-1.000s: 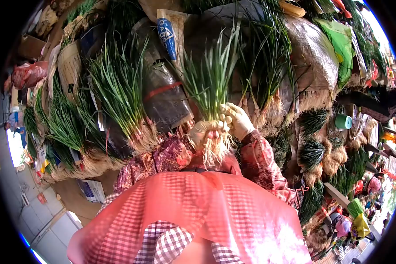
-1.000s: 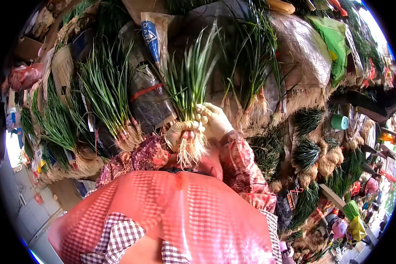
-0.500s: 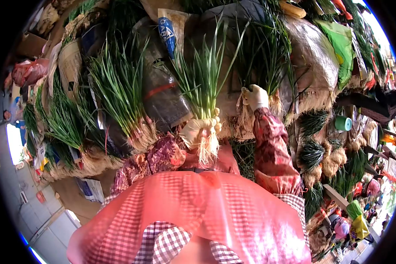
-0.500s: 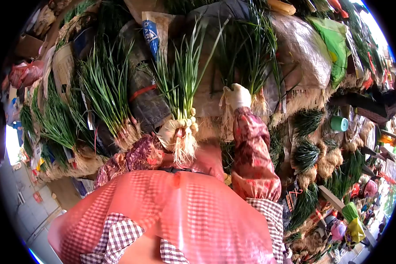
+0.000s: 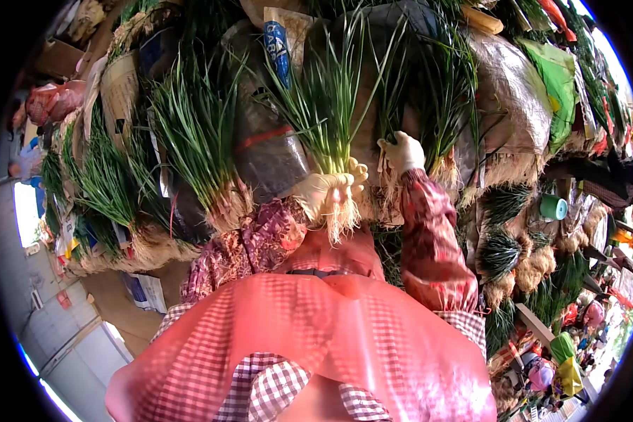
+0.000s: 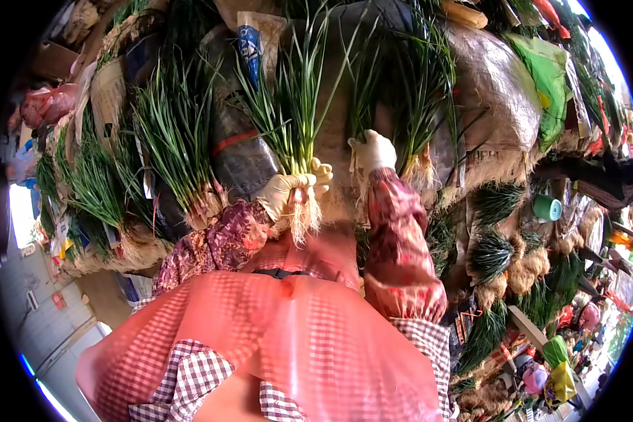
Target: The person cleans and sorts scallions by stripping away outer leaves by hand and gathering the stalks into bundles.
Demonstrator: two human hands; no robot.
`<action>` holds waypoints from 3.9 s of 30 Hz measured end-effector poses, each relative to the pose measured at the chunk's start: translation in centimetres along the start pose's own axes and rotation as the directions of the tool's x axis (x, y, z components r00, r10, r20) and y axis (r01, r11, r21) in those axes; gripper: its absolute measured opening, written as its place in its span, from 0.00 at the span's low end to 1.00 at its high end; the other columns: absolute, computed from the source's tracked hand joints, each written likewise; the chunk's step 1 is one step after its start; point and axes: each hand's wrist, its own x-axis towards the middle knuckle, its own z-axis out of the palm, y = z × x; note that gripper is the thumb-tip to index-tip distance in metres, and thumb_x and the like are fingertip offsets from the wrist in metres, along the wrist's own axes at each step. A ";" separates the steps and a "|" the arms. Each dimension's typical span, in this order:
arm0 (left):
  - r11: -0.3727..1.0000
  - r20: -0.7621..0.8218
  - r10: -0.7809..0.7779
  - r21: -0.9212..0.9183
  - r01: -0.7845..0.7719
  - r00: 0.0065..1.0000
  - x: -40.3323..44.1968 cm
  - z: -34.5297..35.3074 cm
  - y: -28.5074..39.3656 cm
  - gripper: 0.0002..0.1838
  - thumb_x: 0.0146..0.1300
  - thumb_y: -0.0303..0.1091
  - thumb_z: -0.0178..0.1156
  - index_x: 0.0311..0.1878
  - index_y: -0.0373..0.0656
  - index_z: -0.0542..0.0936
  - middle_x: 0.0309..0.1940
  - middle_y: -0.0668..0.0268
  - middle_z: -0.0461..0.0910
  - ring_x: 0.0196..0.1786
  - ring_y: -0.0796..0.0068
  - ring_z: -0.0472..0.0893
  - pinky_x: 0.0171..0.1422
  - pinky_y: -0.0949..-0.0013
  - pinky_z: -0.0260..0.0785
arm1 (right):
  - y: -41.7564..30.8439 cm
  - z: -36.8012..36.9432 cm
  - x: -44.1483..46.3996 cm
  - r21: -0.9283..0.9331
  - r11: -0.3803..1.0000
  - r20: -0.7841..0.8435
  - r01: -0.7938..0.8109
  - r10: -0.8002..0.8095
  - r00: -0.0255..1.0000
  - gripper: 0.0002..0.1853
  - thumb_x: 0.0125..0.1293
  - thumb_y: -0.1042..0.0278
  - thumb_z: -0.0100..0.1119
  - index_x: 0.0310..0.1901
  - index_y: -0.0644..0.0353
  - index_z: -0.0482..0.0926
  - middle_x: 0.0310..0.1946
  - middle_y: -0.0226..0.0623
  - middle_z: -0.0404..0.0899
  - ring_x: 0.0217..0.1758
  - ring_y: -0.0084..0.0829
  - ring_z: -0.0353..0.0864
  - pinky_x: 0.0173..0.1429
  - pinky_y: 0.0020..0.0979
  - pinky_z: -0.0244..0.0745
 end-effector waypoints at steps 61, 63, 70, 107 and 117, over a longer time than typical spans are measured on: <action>0.881 -0.260 -0.158 0.398 0.254 0.953 -9.2 -1.8 1.6 0.07 0.56 0.29 0.62 0.34 0.34 0.82 0.22 0.60 0.81 0.19 0.81 0.75 0.20 0.83 0.60 | -8.0 -3.5 -9.5 0.253 0.801 0.384 0.542 -0.597 0.704 0.21 0.60 0.58 0.61 0.54 0.51 0.77 0.39 0.44 0.83 0.39 0.35 0.83 0.44 0.34 0.77; 0.886 -0.210 -0.138 0.410 0.216 0.968 -9.4 -1.9 1.5 0.07 0.56 0.29 0.62 0.33 0.34 0.82 0.23 0.60 0.81 0.19 0.81 0.75 0.21 0.83 0.61 | -8.3 -3.0 -10.4 0.356 0.819 0.351 0.449 -0.563 0.749 0.12 0.60 0.62 0.59 0.46 0.51 0.83 0.36 0.42 0.83 0.35 0.36 0.83 0.42 0.33 0.77; 0.928 -0.265 -0.145 0.297 0.224 0.953 -9.3 -0.7 2.4 0.16 0.56 0.26 0.59 0.49 0.37 0.77 0.28 0.61 0.81 0.22 0.82 0.76 0.22 0.83 0.63 | -8.4 1.0 -14.5 0.450 0.720 -0.350 0.528 -0.402 0.846 0.05 0.58 0.74 0.62 0.36 0.60 0.80 0.28 0.34 0.82 0.28 0.23 0.81 0.35 0.26 0.76; 0.680 -0.007 0.487 0.631 -0.374 0.873 -25.7 -0.8 22.7 0.15 0.58 0.21 0.56 0.50 0.33 0.76 0.37 0.57 0.81 0.32 0.76 0.81 0.32 0.76 0.78 | -1.1 0.4 -17.2 0.321 0.888 -0.006 0.330 -0.347 0.938 0.08 0.63 0.75 0.54 0.40 0.60 0.82 0.23 0.33 0.82 0.17 0.20 0.78 0.22 0.24 0.74; 0.917 -0.630 0.324 0.393 -0.070 0.706 -17.1 -20.6 9.0 0.10 0.58 0.37 0.65 0.37 0.40 0.84 0.31 0.63 0.83 0.30 0.73 0.81 0.35 0.72 0.75 | 7.5 4.1 -25.0 0.365 0.899 0.383 -0.242 0.092 0.919 0.16 0.65 0.75 0.50 0.55 0.58 0.76 0.31 0.33 0.81 0.25 0.22 0.81 0.27 0.24 0.78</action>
